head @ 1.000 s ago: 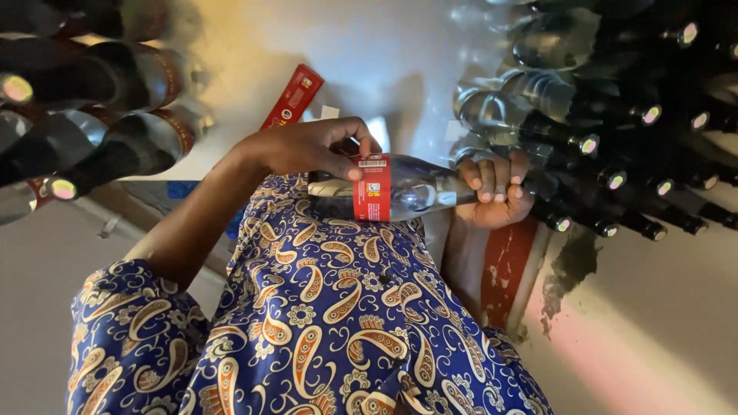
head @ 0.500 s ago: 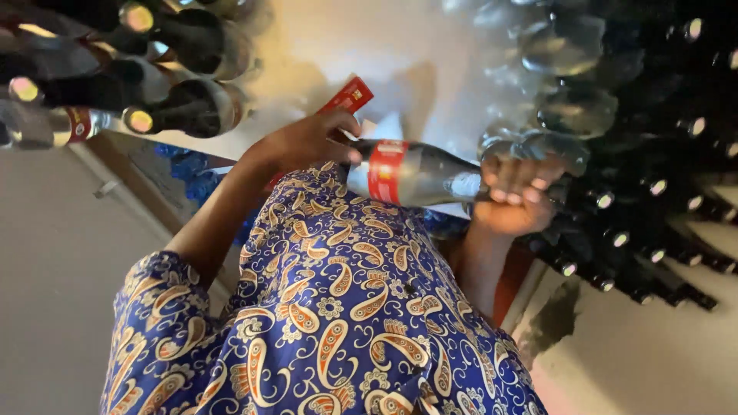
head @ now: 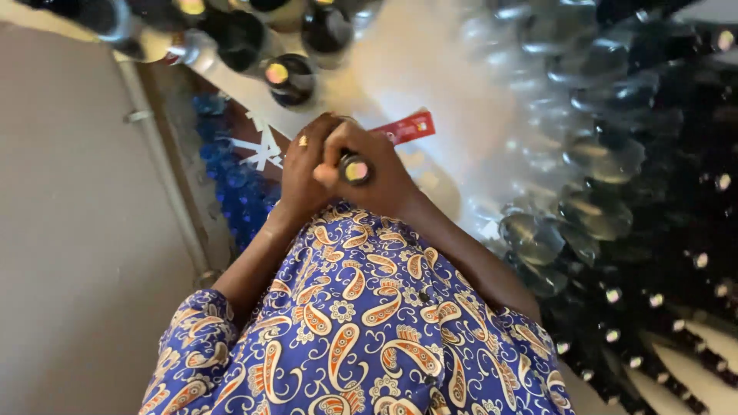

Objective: Manually applying adhesive labels to glass bottles in a production environment.

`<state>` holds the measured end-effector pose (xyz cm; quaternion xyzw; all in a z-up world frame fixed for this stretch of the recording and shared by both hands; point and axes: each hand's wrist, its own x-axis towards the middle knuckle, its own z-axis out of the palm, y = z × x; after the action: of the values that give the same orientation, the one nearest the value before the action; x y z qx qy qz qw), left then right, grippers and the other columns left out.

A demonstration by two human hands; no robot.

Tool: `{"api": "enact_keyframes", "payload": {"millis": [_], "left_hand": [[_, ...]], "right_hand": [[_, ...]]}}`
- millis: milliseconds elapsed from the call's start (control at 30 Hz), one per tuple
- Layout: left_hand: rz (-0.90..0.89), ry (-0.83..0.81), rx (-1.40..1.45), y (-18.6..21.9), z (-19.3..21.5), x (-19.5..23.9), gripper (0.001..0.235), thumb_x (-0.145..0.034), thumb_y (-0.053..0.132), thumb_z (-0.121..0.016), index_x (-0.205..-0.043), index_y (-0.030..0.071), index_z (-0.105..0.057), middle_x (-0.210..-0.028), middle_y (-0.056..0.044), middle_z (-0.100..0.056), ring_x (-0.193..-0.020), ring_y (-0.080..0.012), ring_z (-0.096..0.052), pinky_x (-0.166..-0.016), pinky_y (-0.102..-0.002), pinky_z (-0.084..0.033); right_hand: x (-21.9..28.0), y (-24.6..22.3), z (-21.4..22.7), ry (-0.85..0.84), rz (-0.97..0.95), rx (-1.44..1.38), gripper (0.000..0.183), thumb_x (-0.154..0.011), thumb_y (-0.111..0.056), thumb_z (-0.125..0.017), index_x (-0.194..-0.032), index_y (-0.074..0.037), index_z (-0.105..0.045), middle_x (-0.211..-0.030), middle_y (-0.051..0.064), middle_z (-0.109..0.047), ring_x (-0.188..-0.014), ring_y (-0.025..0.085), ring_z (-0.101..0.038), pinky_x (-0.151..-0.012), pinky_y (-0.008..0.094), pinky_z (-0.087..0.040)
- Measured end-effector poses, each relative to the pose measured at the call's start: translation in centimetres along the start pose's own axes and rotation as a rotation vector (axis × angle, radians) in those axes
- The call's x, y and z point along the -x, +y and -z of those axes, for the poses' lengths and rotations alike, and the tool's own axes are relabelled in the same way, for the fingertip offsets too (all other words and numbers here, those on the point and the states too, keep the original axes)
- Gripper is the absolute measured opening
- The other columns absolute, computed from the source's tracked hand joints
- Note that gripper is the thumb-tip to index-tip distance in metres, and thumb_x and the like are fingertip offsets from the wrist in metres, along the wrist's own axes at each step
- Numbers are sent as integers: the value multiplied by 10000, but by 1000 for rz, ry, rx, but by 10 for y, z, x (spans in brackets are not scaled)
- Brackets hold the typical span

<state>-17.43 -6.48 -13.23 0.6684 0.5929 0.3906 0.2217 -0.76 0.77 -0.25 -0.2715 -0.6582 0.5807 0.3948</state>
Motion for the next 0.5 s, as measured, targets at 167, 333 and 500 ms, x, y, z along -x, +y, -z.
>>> {"api": "enact_keyframes", "payload": {"millis": [167,333,500], "left_hand": [[235,133,176,-35,52,32,953,-789,412,-1075,-1505,-39,-637,-1302,-343,-702,-1264,-565,-661,-1094,-610,-514],[564,441,260,-107,88,59,537,-1021,379,-950,-1341,41,-682,-1136,-203,-720,-1040,-371,-753,-902,-541,-623],[434,523,8,-151,110,19,704,-956,381,-1112,-1416,103,-657,-1206,-254,-779,-1115,-465,-789,-871,-663,-660]], "right_hand": [[-11,-26,-7,-257,-97,175,705,-1060,-466,-798,-1610,-121,-524,-1605,219,-563,-1527,462,-521,-1250,594,-476],[38,22,52,-9,-308,210,637,-1063,-357,-799,-1584,-79,-561,-1490,222,-611,-1423,426,-575,-1204,552,-488],[80,67,88,205,-464,266,403,-1080,-102,-714,-1467,-47,-618,-1393,182,-644,-1341,361,-636,-1095,482,-563]]}}
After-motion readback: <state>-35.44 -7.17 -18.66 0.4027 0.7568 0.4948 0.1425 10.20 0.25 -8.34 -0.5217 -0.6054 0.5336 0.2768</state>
